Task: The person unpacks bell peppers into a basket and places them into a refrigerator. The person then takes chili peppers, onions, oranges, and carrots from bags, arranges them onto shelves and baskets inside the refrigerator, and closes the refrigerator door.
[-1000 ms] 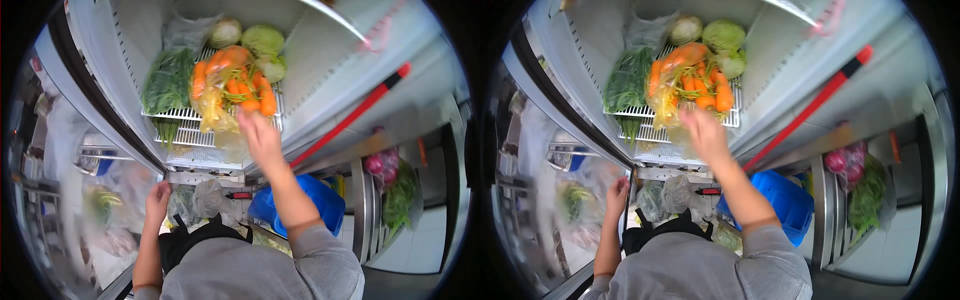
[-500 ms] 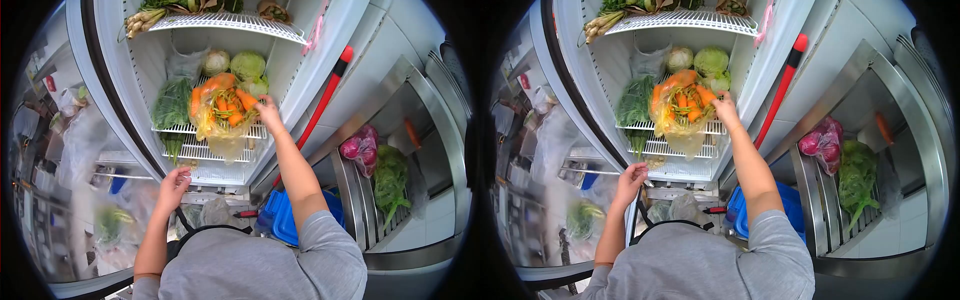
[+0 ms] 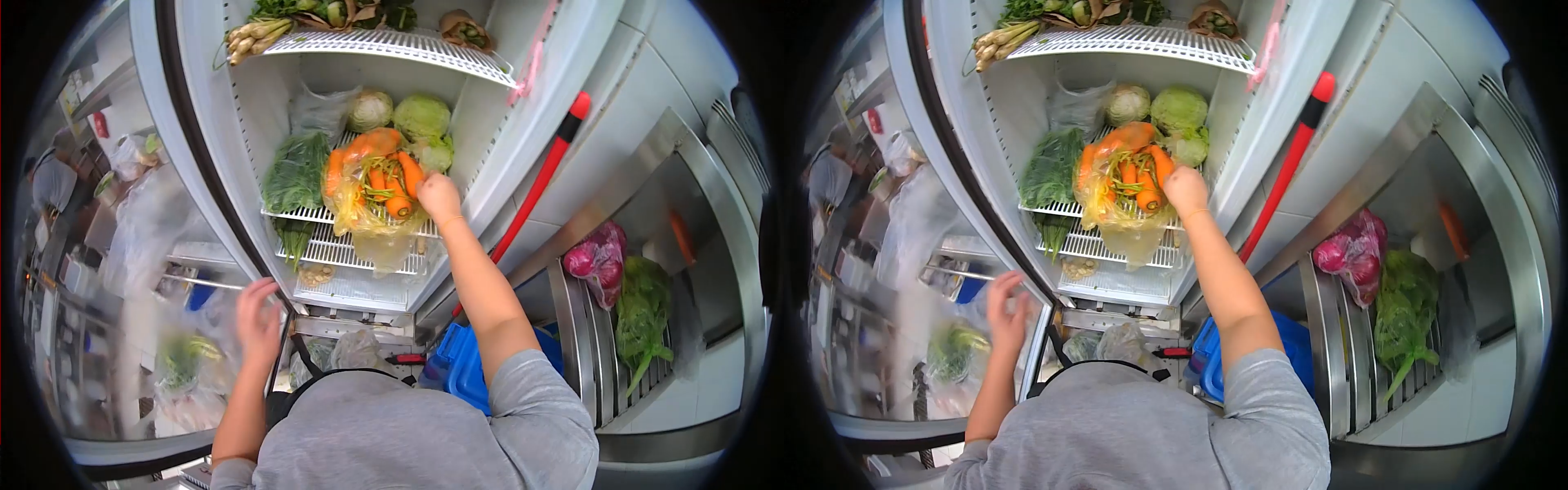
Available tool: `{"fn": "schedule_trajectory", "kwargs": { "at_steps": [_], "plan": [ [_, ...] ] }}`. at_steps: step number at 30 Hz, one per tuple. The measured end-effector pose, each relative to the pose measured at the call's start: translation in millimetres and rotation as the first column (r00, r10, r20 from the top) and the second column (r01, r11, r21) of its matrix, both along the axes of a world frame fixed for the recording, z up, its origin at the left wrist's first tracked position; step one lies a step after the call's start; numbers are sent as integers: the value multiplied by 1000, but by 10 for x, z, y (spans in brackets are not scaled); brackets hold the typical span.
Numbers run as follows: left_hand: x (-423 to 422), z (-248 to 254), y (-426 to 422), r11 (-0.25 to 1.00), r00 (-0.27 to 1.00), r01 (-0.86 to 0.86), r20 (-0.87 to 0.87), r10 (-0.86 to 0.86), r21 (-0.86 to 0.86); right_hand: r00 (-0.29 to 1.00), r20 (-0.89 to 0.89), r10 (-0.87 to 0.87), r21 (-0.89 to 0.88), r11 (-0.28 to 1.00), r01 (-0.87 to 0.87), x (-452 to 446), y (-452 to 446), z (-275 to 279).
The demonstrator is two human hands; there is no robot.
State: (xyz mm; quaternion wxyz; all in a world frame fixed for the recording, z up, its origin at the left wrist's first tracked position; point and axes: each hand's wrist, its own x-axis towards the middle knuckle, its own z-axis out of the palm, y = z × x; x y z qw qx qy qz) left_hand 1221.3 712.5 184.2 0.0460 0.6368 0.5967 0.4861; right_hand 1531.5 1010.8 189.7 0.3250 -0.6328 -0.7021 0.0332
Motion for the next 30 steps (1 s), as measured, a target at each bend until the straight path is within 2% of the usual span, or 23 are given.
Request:
{"fn": "schedule_trajectory", "kwargs": {
  "at_steps": [1, 3, 4, 5, 6, 7, 8, 9, 10, 11, 12, 14, 15, 16, 17, 18, 20, 23, 26, 27, 28, 29, 30],
  "plan": [
    [-97, 152, -203, 974, 961, -185, -182, 208, 134, 993, 116, -11, -89, 996, 21, 0, -18, 43],
    [-447, 268, -573, 847, 849, -361, -238, 471, 390, 984, 175, 16, -254, 967, 29, 37, 108, -16],
    [-543, 374, -773, 779, 785, -432, -236, 573, 455, 945, 317, 74, -198, 980, -10, 119, 289, -147],
    [-675, 515, -943, 691, 695, -503, -232, 680, 519, 981, 185, 57, -273, 962, -4, 88, 299, -70],
    [-820, 627, -1144, 584, 578, -564, -227, 784, 584, 987, 155, -38, -268, 960, 80, -69, 123, 153],
    [-953, 673, -1362, 479, 418, -661, -247, 874, 578, 1000, 19, -23, -316, 948, 28, -74, 137, 184],
    [-1088, 699, -1555, 357, 244, -735, -267, 932, 576, 1000, -13, -12, -201, 980, 9, -169, -20, 345],
    [-1221, 714, -1702, 229, 110, -793, -237, 965, 564, 994, -105, 13, -140, 990, -28, -66, 198, 175],
    [-1406, 573, -1828, 199, 203, -826, -51, 978, 527, 997, -47, 56, -13, 998, -57, 49, 282, 125],
    [-1417, 595, -1930, 185, 63, -851, -254, 965, 491, 994, -65, 92, -26, 995, -94, 31, 237, 198],
    [-1469, 568, -1945, 189, 57, -878, -295, 954, 440, 981, -125, 147, 127, 983, -131, -18, 237, 170],
    [-1509, 590, -1943, 195, 58, -886, -317, 947, 420, 969, -154, 193, 62, 981, -185, 46, 410, 55],
    [-1527, 599, -1936, 200, 66, -892, -322, 945, 405, 927, -323, 190, 86, 981, -172, 111, 583, -70],
    [-1551, 630, -1932, 200, 70, -897, -320, 945, 395, 854, -485, 188, 109, 982, -155, 101, 722, -183],
    [-1568, 687, -1948, 208, 88, -903, -312, 946, 376, 498, -866, 39, -110, 957, -267, 95, 704, -159],
    [-1587, 717, -1934, 217, 109, -909, -299, 948, 356, 295, -955, -20, -133, 921, -367, 98, 674, -127],
    [-1636, 758, -1924, 261, 177, -911, -268, 947, 319, -99, -972, -213, -123, 821, -557, 128, 497, -68],
    [-1749, 869, -1946, 345, 281, -892, -240, 929, 293, 8, -984, -177, -149, 799, -582, 446, 941, -412],
    [-1898, 863, -1952, 376, 330, -888, -204, 922, 265, 567, -822, 54, -210, 897, -389, 255, 526, -28],
    [-1892, 869, -1912, 355, 322, -890, -158, 934, 287, 787, -598, 155, -160, 938, -307, 246, 491, 69],
    [-1889, 861, -1863, 351, 313, -895, -173, 934, 276, 930, -307, 203, -87, 967, -239, 254, 458, 138],
    [-1888, 835, -1818, 348, 305, -899, -190, 933, 265, 981, 16, 195, 2, 981, -195, 255, 404, 209],
    [-1902, 808, -1777, 343, 295, -904, -207, 933, 254, 984, 49, 172, 39, 984, -174, 182, 241, 310]
  ]
}}
